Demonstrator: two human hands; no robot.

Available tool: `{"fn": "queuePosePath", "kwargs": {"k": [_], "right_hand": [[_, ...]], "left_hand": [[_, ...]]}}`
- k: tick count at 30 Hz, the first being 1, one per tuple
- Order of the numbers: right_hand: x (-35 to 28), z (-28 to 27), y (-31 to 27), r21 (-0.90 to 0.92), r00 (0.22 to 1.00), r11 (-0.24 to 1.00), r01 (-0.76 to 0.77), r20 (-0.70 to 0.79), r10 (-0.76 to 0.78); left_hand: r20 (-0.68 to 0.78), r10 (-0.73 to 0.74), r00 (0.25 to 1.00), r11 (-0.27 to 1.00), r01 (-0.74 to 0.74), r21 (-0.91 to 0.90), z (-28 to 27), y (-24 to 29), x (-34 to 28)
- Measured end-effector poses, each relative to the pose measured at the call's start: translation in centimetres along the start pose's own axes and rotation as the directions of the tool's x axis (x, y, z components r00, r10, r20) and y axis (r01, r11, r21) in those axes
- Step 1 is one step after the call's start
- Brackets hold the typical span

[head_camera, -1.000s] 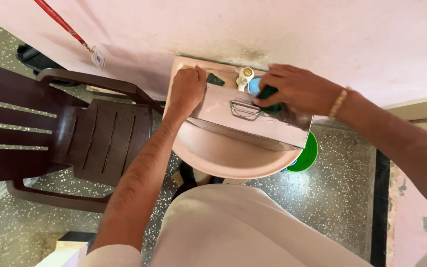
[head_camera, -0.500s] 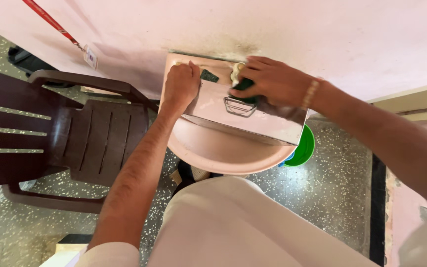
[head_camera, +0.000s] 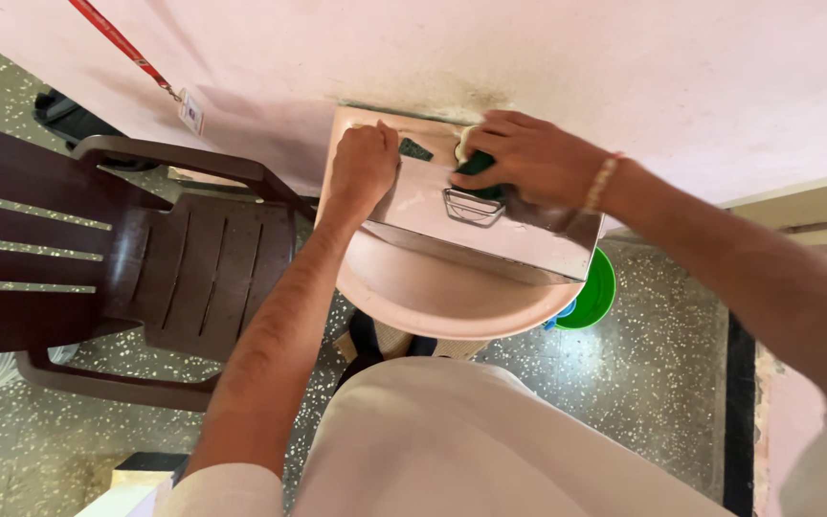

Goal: The person scrubs a rectangular metal box with a green sponge over a pink sink, repeatedly flipping the box to clean all sides. They pour water from a blue jug onto the box and continue scrubbing until the surface appears wet and cleaner.

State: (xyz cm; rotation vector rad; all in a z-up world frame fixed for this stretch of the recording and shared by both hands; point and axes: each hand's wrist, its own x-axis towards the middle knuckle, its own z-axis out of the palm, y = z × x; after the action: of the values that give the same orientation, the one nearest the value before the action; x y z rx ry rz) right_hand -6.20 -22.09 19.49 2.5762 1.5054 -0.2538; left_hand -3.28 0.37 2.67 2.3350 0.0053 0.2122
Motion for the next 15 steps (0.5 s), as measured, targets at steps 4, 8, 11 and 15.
{"fn": "queuePosePath", "kwargs": {"k": [4,8,11,15], "right_hand": [[0.3,-0.1,-1.7,0.007,0.997,0.998,-0.066,-0.038,0.066],[-4.3,-0.5,-2.9,0.092,0.98,0.984,-0.154,-0.109,0.164],[-7.8,-0.3,-3.8,-0.032,0.972,0.971,-0.236,-0.012,0.236],[-10.8,0.3,-6.7,-0.16,0.955,0.942,-0.297,-0.062,0.29]], "left_hand": [[0.02,-0.003,1.0,1.0,0.003,-0.011,-0.4,0.1,-0.3],[0.029,0.013,1.0,0.999,-0.012,-0.039,-0.9,0.5,-0.4],[0.063,0.0,0.998,0.997,0.004,-0.074,-1.3,0.6,-0.6],[0.037,0.011,0.999,0.998,-0.008,-0.062,-1.0,0.6,-0.5]]}}
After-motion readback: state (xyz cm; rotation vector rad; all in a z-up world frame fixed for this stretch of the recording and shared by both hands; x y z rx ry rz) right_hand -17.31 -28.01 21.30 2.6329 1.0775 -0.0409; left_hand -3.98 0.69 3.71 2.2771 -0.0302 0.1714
